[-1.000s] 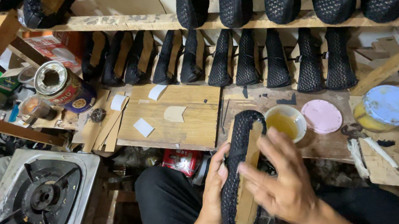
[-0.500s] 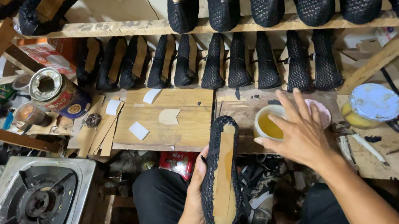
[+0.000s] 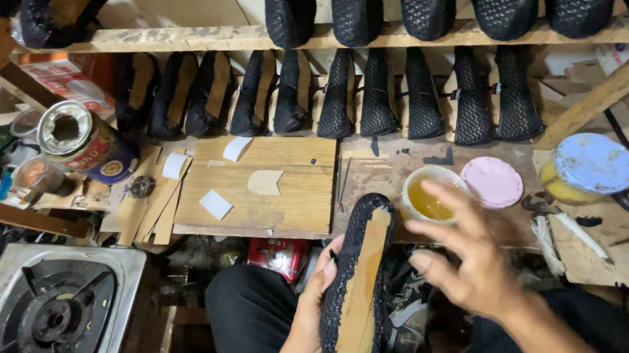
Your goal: The person applies a yellow liquid to the sole of a black woven shoe using their fingers. They repeatedly dip fingers into a small container and rub the liquid onto the shoe sole, then place the shoe on a shelf and pick up another to repeat the process.
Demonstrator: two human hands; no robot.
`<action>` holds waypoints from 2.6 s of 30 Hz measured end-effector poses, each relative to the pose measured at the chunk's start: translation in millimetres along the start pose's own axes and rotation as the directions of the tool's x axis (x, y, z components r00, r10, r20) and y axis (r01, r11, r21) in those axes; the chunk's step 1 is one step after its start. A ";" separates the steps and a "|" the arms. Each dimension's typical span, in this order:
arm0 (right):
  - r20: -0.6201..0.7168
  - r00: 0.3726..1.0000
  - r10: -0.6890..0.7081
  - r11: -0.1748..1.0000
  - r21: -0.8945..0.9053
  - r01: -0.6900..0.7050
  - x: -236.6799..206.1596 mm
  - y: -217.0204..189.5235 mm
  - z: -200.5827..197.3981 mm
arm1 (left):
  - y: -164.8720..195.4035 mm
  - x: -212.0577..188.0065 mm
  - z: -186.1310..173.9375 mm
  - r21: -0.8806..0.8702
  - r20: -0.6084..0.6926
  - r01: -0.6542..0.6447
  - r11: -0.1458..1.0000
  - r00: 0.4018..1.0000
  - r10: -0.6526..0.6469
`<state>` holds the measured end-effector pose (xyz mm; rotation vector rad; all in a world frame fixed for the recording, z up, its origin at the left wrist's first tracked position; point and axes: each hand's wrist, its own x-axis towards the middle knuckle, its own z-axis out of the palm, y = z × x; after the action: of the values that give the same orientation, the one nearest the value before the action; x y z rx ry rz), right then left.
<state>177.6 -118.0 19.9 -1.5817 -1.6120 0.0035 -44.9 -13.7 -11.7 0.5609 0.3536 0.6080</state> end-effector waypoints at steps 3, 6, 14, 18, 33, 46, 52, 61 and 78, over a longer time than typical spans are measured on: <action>0.043 0.983 -0.177 0.980 -0.086 0.180 -7.8 -26.1 17.5 | -7.3 1.6 4.4 -0.037 0.012 0.029 0.999 1.000 -0.029; 0.089 0.981 -0.170 0.949 -0.253 0.187 -4.0 -26.7 29.3 | -11.6 -0.1 7.3 -0.050 0.014 0.052 0.997 0.999 -0.052; -0.003 0.982 -0.188 0.926 -0.333 0.176 -12.2 -23.1 28.3 | -14.8 -0.2 0.3 0.020 0.071 0.025 0.999 0.997 -0.026; -0.007 0.968 -0.251 0.906 -0.352 0.233 -14.6 -35.3 29.1 | -18.8 1.8 -5.1 0.004 0.114 -0.009 1.000 0.993 0.009; -0.137 0.958 -0.253 0.910 -0.369 0.188 6.9 -37.3 15.5 | -14.5 -6.2 -3.3 0.057 0.085 0.037 0.998 0.995 -0.042; -0.095 0.976 -0.195 0.924 -0.353 0.151 6.1 -49.2 15.3 | -14.0 0.1 -0.1 0.042 0.085 -0.006 0.999 0.996 0.003; -0.084 0.965 -0.249 0.940 -0.262 0.220 -5.9 -60.5 25.6 | -18.8 5.7 -3.8 -0.038 0.128 -0.056 0.998 0.990 0.060; -0.067 0.994 -0.087 0.953 -0.296 0.063 5.7 -33.2 9.7 | 1.4 3.9 4.2 -0.064 0.075 -0.056 0.996 0.995 0.061; -0.094 0.991 0.099 0.995 -0.009 -0.100 16.3 -13.6 -6.1 | -5.6 -3.7 -13.9 0.033 0.067 0.004 0.999 0.998 -0.006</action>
<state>172.6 -110.7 40.1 -1.6477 -1.4632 -0.0279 -51.8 -14.4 -25.5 0.6103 0.3027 0.5778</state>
